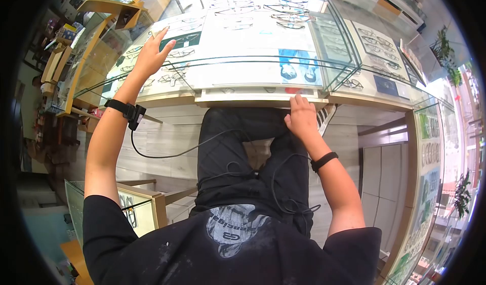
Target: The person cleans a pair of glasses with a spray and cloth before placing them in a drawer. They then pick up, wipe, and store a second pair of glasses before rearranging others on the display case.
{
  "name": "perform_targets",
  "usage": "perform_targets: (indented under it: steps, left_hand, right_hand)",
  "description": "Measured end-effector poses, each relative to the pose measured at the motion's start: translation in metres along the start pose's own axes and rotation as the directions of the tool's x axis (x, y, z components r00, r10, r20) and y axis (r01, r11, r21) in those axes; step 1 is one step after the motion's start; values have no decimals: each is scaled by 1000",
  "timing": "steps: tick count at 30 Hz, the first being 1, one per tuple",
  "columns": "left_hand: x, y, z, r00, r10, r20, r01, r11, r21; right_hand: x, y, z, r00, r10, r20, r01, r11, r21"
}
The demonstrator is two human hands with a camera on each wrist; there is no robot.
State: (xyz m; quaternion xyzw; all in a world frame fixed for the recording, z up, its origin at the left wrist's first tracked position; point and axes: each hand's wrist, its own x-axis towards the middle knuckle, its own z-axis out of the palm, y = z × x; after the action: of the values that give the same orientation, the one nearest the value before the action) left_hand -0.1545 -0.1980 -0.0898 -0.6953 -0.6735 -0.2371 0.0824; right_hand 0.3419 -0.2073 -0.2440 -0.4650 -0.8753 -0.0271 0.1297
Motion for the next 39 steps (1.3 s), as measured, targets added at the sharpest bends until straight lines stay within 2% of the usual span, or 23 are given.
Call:
perform_targets:
  steps: [3, 7, 14, 17, 25, 27, 30, 37, 39]
  left_hand:
    - [0, 6, 0, 1000, -17, 16, 17, 1000, -2]
    - [0, 15, -4, 997, -50, 52, 50, 999, -3]
    - [-1, 18, -3, 1000, 10, 1, -10, 1000, -22]
    - [-2, 18, -3, 1000, -20, 10, 20, 999, -34]
    - [-1, 15, -3, 1000, 13, 28, -11, 998, -54]
    - [0, 9, 2, 998, 60, -25, -61, 997, -41]
    - [-1, 14, -4, 999, -12, 36, 13, 999, -33]
    - [-1, 10, 1, 1000, 19, -9, -20, 999, -25]
    - [-1, 13, -2, 999, -10, 37, 11, 1000, -25]
  right_hand:
    - [0, -3, -4, 997, 30, 68, -30, 1000, 5]
    - [-3, -5, -7, 998, 25, 52, -25, 1000, -11]
    - [-7, -12, -10, 997, 45, 69, -45, 999, -8]
    - [-7, -13, -8, 995, 59, 84, -59, 998, -6]
    - [-8, -14, -7, 996, 63, 68, -64, 998, 10]
    - [-7, -17, -10, 991, 80, 107, -82, 997, 16]
    - [-9, -17, -8, 991, 80, 105, -82, 997, 10]
    - [-18, -16, -14, 995, 57, 84, -61, 997, 38]
    - [-23, -13, -14, 994, 37, 100, -43, 997, 59]
